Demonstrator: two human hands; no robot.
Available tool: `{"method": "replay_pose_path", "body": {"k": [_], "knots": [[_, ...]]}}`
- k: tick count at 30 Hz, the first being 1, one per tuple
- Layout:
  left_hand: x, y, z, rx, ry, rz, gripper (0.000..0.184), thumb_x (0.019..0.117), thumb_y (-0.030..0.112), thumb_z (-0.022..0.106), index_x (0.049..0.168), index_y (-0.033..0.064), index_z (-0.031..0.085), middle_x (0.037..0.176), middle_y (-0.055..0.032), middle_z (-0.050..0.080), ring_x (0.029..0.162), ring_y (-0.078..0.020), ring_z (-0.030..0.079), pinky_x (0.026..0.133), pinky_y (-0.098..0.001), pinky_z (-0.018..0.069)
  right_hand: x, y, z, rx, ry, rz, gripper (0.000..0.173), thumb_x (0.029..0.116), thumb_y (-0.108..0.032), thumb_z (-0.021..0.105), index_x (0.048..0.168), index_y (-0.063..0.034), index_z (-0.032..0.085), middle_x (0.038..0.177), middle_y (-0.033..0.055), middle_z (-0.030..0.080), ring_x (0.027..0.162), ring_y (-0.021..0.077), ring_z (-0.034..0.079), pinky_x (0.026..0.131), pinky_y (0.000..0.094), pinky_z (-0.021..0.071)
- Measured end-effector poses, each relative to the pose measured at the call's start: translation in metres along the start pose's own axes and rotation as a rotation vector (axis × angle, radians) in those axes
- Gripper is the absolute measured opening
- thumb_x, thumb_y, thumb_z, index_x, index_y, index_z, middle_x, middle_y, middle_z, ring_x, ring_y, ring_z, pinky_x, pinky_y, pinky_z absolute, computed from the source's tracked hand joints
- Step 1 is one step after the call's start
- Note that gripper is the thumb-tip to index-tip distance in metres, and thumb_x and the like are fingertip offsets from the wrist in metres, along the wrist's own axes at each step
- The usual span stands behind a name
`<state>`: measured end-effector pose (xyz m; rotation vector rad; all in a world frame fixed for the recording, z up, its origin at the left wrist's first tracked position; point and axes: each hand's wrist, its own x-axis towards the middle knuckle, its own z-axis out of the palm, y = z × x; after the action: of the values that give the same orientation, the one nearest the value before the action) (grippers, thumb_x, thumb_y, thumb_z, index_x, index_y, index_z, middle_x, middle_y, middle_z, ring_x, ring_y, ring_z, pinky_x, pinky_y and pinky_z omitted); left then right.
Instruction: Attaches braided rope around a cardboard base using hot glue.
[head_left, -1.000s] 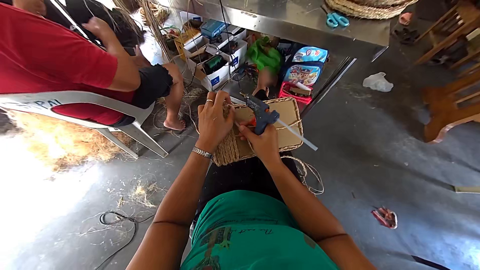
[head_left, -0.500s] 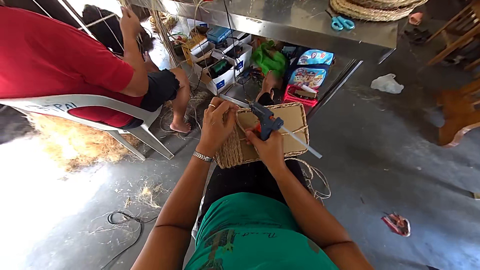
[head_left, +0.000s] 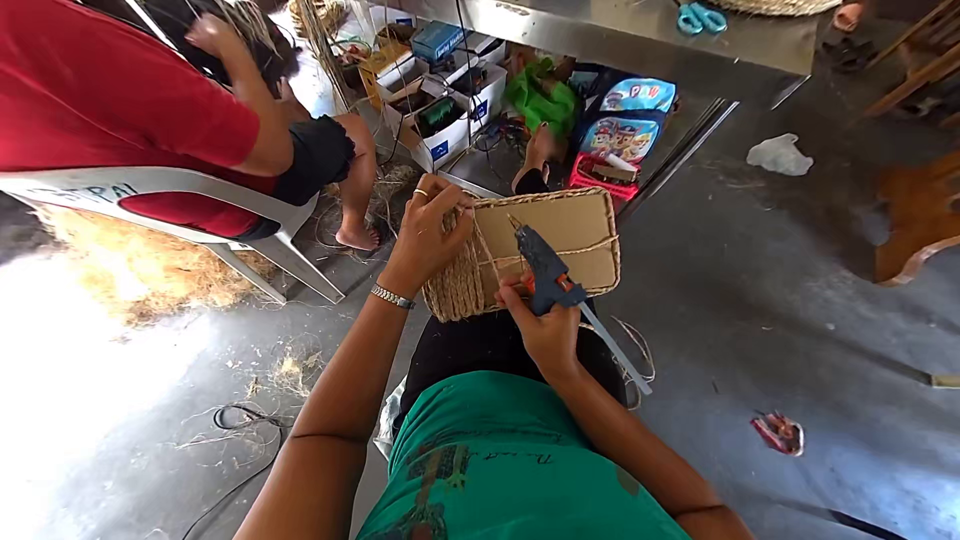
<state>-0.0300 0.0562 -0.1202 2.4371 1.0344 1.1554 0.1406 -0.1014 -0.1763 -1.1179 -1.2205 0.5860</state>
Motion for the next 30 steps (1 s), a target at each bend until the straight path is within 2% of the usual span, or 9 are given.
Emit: {"method": "replay_pose_path", "body": {"k": [3,6,8,11,13,15,21,26,30], "knots": [[-0.002,-0.001,-0.001,0.005,-0.012,0.009,0.025,0.0944,0.031,0.068,0.11,0.0126,0.073,0.119,-0.0103,0.06,0.109,-0.0228,0.06,0.091,-0.0436,0.0513,-0.017,0.004,-0.004,0.023,-0.023,0.001,0.022,0.0923,-0.002,0.073,0.112,0.0036,0.065,0.099,0.0096,0.077,0.084,0.0217,0.077,0.077,0.0376,0.0672],[-0.004,-0.001,-0.001,-0.002,0.003,0.052,0.028,0.0932,0.033,0.072,0.111,0.0106,0.073,0.116,-0.0115,0.06,0.11,-0.0215,0.059,0.096,-0.0361,0.0501,-0.023,0.012,-0.003,0.032,-0.059,0.018,0.021,0.0913,-0.001,0.074,0.109,0.0044,0.066,0.1,0.0105,0.077,0.085,0.0208,0.077,0.078,0.036,0.067],[-0.007,-0.002,-0.001,0.02,0.015,0.046,0.028,0.0945,0.033,0.07,0.113,0.0127,0.074,0.117,-0.011,0.06,0.113,-0.0225,0.056,0.1,-0.0357,0.047,-0.024,0.014,-0.002,0.033,-0.073,0.036,0.019,0.0912,-0.001,0.075,0.108,0.0037,0.067,0.099,0.0101,0.078,0.084,0.0204,0.077,0.077,0.0356,0.067],[-0.014,0.003,-0.004,0.136,0.012,-0.046,0.033,0.0962,0.043,0.066,0.123,0.0244,0.073,0.126,-0.0097,0.059,0.123,-0.0288,0.052,0.104,-0.0477,0.0426,-0.025,0.015,-0.001,0.043,-0.09,0.048,0.019,0.0916,-0.002,0.075,0.108,0.0034,0.068,0.1,0.0097,0.078,0.085,0.0201,0.077,0.078,0.0352,0.0671],[-0.021,0.008,-0.004,0.196,-0.024,-0.155,0.042,0.0956,0.054,0.063,0.133,0.0355,0.067,0.134,-0.0078,0.055,0.127,-0.0324,0.048,0.097,-0.0561,0.0411,-0.026,0.016,-0.001,0.063,-0.083,0.055,0.019,0.091,-0.001,0.075,0.108,0.0037,0.068,0.099,0.0103,0.078,0.085,0.0214,0.077,0.078,0.0366,0.0674],[-0.026,0.009,0.001,0.173,-0.035,-0.228,0.048,0.0939,0.059,0.062,0.138,0.0391,0.063,0.141,-0.008,0.05,0.126,-0.034,0.047,0.091,-0.0569,0.0437,-0.028,0.016,-0.001,0.059,-0.077,0.058,0.021,0.0904,-0.001,0.076,0.109,0.0029,0.067,0.099,0.0097,0.078,0.085,0.0213,0.077,0.077,0.0365,0.0673],[-0.025,0.011,0.014,0.137,-0.002,-0.284,0.05,0.0904,0.051,0.068,0.138,0.0373,0.061,0.145,-0.0084,0.046,0.128,-0.0331,0.045,0.098,-0.0536,0.0429,-0.029,0.017,-0.004,0.05,-0.071,0.079,0.022,0.0904,-0.001,0.076,0.111,0.0023,0.067,0.1,0.0098,0.078,0.083,0.0213,0.077,0.075,0.0364,0.0673],[-0.031,0.013,0.013,0.144,0.009,-0.247,0.05,0.0937,0.048,0.066,0.141,0.0357,0.058,0.149,-0.0115,0.044,0.134,-0.0353,0.042,0.106,-0.0542,0.0404,-0.032,0.016,-0.005,0.038,-0.058,0.093,0.021,0.0907,-0.002,0.075,0.11,0.0024,0.067,0.098,0.0089,0.078,0.081,0.019,0.077,0.074,0.0335,0.0664],[-0.039,0.009,0.015,0.124,0.072,-0.155,0.034,0.0964,0.045,0.065,0.128,0.0323,0.067,0.15,-0.0127,0.044,0.138,-0.0361,0.039,0.111,-0.0544,0.0359,-0.033,0.016,-0.005,0.05,-0.068,0.078,0.021,0.0912,-0.001,0.075,0.11,0.0042,0.067,0.098,0.0095,0.078,0.083,0.019,0.077,0.075,0.0333,0.0664]]}}
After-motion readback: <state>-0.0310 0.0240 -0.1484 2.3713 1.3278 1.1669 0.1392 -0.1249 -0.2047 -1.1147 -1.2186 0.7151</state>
